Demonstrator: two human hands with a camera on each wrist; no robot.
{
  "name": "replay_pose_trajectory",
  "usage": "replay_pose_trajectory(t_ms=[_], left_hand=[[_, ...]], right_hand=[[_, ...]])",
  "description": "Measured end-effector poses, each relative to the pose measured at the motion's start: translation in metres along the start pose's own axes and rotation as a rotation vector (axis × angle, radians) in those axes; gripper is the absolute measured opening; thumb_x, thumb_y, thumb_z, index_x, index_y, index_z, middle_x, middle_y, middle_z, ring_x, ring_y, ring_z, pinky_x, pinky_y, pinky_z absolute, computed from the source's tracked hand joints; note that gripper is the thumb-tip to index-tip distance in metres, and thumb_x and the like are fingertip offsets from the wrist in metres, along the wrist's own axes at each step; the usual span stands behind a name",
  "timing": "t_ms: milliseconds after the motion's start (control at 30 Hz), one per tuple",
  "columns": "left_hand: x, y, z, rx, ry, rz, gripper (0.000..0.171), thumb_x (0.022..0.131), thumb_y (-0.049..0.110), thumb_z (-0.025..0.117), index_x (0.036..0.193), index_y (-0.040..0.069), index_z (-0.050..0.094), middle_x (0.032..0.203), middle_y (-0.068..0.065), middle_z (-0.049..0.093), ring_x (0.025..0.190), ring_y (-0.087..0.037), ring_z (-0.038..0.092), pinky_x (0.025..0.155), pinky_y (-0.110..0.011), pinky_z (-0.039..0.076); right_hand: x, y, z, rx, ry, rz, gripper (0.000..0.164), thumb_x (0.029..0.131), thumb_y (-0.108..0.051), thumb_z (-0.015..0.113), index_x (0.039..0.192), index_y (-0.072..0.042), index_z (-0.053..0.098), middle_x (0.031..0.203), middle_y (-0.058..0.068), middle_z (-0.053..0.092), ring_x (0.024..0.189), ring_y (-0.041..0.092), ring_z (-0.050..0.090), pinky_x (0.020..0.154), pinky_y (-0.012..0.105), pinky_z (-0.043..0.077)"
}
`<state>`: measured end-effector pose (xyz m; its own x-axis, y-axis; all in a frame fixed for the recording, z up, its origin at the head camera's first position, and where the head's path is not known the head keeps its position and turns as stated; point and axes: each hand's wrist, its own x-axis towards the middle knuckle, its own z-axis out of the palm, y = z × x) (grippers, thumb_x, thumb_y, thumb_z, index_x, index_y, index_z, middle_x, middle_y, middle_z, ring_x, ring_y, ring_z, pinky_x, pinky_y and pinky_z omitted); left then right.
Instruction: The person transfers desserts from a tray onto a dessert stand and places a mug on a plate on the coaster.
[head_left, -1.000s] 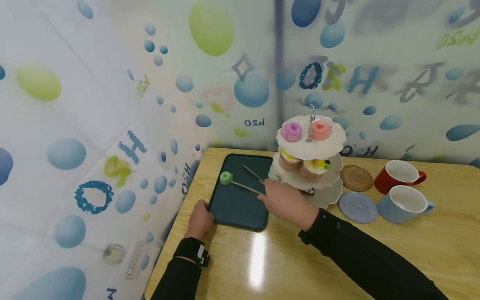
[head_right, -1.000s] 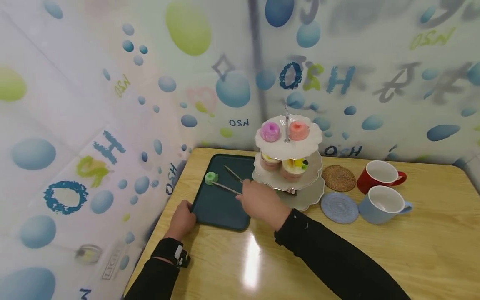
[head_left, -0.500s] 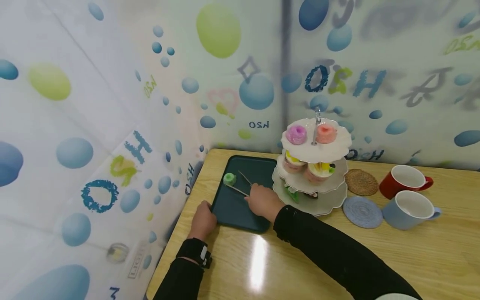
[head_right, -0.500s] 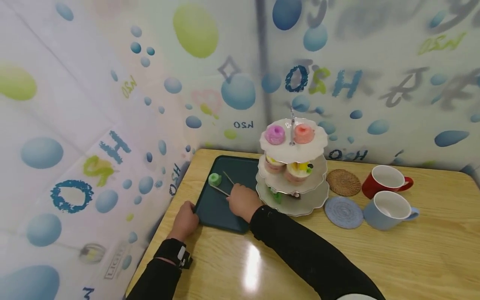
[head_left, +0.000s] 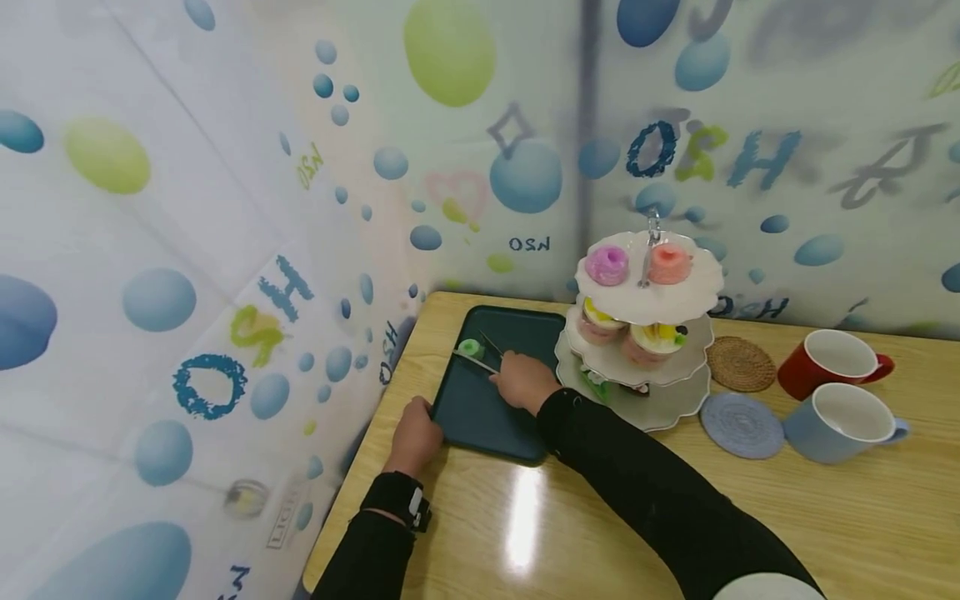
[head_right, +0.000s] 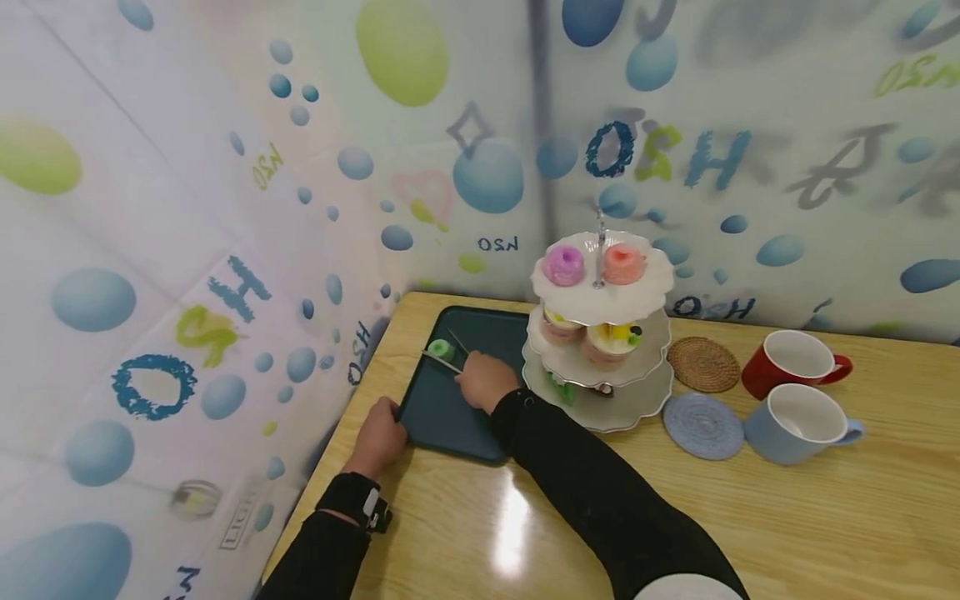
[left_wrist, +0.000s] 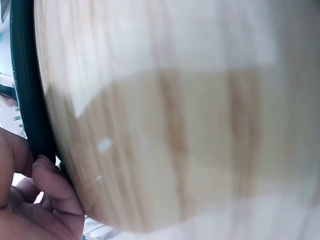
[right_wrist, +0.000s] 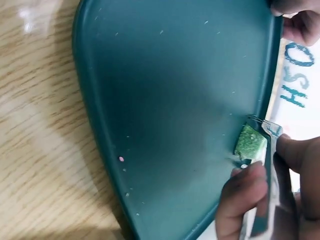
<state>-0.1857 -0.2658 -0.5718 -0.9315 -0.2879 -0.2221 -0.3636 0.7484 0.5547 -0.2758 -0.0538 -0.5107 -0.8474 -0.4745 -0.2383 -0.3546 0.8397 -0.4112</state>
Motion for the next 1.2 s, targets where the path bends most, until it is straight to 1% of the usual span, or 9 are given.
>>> replay_pose_trajectory(t_ms=[100,200,400,600,800,933,1000,1133,1200], left_hand=[[0.001,0.004,0.001,-0.002,0.001,-0.001,0.025,0.084,0.000,0.052,0.108,0.005,0.050,0.107,-0.012,0.054,0.087,-0.025,0.053,0.071,-0.039,0.045],[0.003,0.007,0.001,0.000,0.000,-0.003,0.025,0.084,0.000,0.053,0.108,0.005,0.050,0.106,-0.012,0.053,0.086,-0.025,0.053,0.070,-0.038,0.044],[0.005,0.009,0.000,0.017,0.004,0.009,0.024,0.085,0.002,0.052,0.108,0.006,0.049,0.105,-0.011,0.052,0.085,-0.025,0.052,0.069,-0.037,0.043],[0.001,0.005,-0.001,0.017,-0.004,-0.016,0.024,0.085,0.002,0.052,0.109,0.004,0.049,0.105,-0.011,0.053,0.088,-0.025,0.051,0.073,-0.039,0.044],[-0.001,-0.004,-0.001,0.040,0.009,-0.018,0.025,0.084,0.003,0.053,0.109,0.004,0.049,0.104,-0.012,0.054,0.086,-0.025,0.052,0.072,-0.039,0.044],[-0.003,-0.002,-0.001,0.037,0.004,-0.015,0.026,0.085,0.003,0.053,0.111,0.002,0.049,0.105,-0.014,0.054,0.087,-0.026,0.052,0.072,-0.040,0.044],[-0.004,0.002,-0.001,0.035,-0.001,-0.011,0.027,0.085,0.003,0.053,0.112,0.001,0.049,0.106,-0.014,0.054,0.088,-0.026,0.053,0.073,-0.040,0.045],[-0.005,0.006,0.000,0.030,-0.001,-0.012,0.028,0.084,0.003,0.054,0.112,0.001,0.049,0.107,-0.015,0.054,0.089,-0.026,0.054,0.073,-0.040,0.045],[-0.004,0.006,0.001,0.036,0.000,-0.015,0.029,0.084,0.004,0.055,0.112,0.002,0.049,0.107,-0.014,0.054,0.089,-0.026,0.054,0.073,-0.040,0.045]], right_hand=[[-0.001,0.004,-0.001,-0.015,0.028,-0.031,0.054,0.097,-0.037,0.050,0.133,0.003,0.046,0.090,0.012,0.063,0.064,0.019,0.059,0.059,0.032,0.046],[-0.003,0.006,-0.002,-0.014,0.046,-0.056,0.046,0.098,-0.034,0.050,0.126,0.002,0.051,0.082,0.009,0.061,0.060,0.017,0.056,0.057,0.032,0.045],[-0.010,0.006,-0.007,-0.012,0.069,-0.061,0.038,0.098,-0.032,0.051,0.116,0.000,0.055,0.078,0.007,0.058,0.063,0.018,0.057,0.060,0.033,0.046],[-0.025,0.007,-0.015,-0.017,0.067,-0.053,0.041,0.097,-0.036,0.050,0.117,-0.001,0.054,0.078,0.005,0.058,0.065,0.017,0.057,0.059,0.032,0.045],[-0.054,0.007,-0.036,-0.015,0.093,-0.094,0.043,0.098,-0.038,0.049,0.118,0.000,0.053,0.076,0.004,0.056,0.064,0.016,0.056,0.059,0.032,0.045],[-0.079,0.005,-0.055,-0.015,0.090,-0.074,0.046,0.097,-0.040,0.049,0.124,-0.002,0.050,0.080,0.002,0.057,0.065,0.014,0.056,0.059,0.032,0.045],[-0.093,0.006,-0.066,-0.006,0.090,-0.069,0.044,0.096,-0.041,0.050,0.122,-0.005,0.051,0.078,0.001,0.056,0.063,0.014,0.055,0.056,0.031,0.043],[-0.121,0.010,-0.089,0.004,0.090,-0.080,0.035,0.095,-0.042,0.053,0.109,-0.010,0.052,0.073,0.000,0.052,0.060,0.014,0.051,0.053,0.029,0.039],[-0.135,0.012,-0.102,0.000,0.093,-0.089,0.034,0.095,-0.042,0.052,0.108,-0.011,0.051,0.075,0.000,0.053,0.062,0.014,0.051,0.054,0.029,0.041]])
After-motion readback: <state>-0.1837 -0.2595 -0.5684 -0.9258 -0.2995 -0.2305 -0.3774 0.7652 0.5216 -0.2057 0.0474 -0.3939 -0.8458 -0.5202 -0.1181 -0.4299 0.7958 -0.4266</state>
